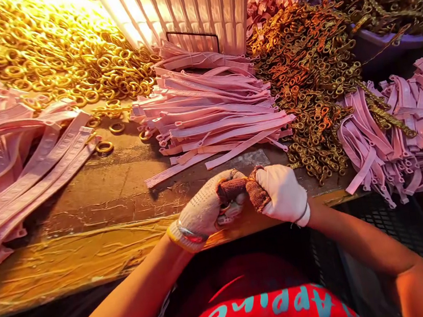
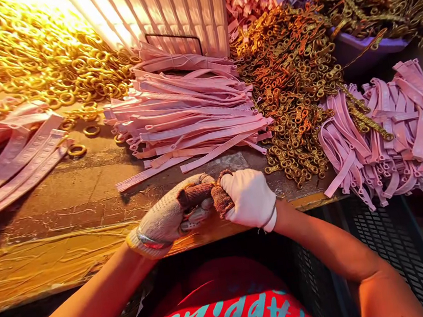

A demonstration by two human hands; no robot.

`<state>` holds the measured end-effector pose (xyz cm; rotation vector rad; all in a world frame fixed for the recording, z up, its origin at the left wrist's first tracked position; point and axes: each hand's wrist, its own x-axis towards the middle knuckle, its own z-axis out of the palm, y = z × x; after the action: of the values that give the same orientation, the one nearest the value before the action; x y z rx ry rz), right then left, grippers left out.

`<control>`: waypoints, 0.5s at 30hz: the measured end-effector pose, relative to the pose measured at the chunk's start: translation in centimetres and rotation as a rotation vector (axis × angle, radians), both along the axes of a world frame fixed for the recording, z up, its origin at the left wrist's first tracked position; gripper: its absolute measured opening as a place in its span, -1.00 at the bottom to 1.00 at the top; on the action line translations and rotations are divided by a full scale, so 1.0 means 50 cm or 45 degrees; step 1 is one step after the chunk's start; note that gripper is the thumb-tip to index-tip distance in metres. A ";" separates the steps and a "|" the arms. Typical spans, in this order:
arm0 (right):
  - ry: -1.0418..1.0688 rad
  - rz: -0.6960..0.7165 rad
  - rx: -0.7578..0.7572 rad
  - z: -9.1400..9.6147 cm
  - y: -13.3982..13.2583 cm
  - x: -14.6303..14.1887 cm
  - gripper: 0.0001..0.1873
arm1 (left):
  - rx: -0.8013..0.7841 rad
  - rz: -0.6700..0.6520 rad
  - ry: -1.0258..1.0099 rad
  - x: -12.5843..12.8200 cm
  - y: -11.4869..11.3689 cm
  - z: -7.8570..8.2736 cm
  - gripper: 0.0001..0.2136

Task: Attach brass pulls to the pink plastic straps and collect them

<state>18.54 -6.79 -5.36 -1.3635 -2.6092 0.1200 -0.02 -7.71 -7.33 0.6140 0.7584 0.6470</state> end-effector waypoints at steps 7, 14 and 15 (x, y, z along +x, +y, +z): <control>-0.118 0.194 0.253 -0.005 -0.023 0.043 -0.71 | -0.183 0.028 -0.123 0.031 -0.018 -0.018 -0.75; 0.996 -0.304 -0.611 -0.023 -0.001 0.058 -0.63 | -0.139 -0.064 -0.073 0.060 0.013 0.006 -0.73; 1.232 -0.422 -0.695 -0.033 0.001 0.060 -0.63 | -0.158 -0.063 -0.074 0.051 0.014 0.012 -0.75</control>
<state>21.56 -6.74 -7.00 -1.3580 -1.5642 1.1704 2.51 -7.00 -6.73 0.4969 0.7211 0.5653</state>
